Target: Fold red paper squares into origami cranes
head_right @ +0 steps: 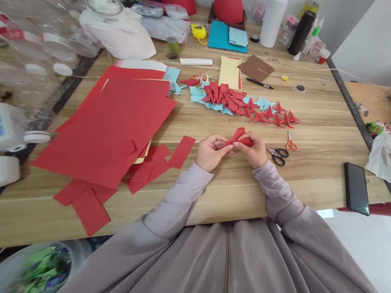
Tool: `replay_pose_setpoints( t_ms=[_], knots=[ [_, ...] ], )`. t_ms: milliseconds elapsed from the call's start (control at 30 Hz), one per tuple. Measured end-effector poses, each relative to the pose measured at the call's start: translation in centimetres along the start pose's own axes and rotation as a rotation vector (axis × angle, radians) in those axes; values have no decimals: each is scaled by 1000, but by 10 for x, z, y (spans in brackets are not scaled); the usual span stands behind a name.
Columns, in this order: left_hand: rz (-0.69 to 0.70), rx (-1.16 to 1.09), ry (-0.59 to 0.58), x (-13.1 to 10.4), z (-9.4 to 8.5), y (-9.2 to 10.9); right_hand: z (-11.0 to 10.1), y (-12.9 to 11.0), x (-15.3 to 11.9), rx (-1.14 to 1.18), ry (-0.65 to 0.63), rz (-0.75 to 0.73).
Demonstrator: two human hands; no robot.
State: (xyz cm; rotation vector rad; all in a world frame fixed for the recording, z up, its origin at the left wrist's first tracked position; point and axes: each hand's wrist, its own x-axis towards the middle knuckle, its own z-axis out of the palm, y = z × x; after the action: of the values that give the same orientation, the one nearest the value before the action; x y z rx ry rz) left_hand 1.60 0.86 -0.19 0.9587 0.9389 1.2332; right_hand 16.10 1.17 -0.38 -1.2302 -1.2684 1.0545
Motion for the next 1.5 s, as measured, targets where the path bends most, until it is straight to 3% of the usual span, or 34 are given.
replay_pose_setpoints(
  t_ms=[133,433,733,1033,1233,1500],
  knots=[
    [-17,-7,-35,0,0,3,0,1,0,78,1,34],
    [6,25,22,0,0,-1,3,0,0,178,-36,8],
    [-24,63,56,-1,0,2,5,3,-1,145,-17,-11],
    [25,40,37,0,-2,-3,7,9,2,178,39,61],
    [51,59,44,-3,0,-2,9,13,-1,247,-63,182],
    [64,56,31,-6,-2,-3,13,9,-5,357,-56,167]
  ],
)
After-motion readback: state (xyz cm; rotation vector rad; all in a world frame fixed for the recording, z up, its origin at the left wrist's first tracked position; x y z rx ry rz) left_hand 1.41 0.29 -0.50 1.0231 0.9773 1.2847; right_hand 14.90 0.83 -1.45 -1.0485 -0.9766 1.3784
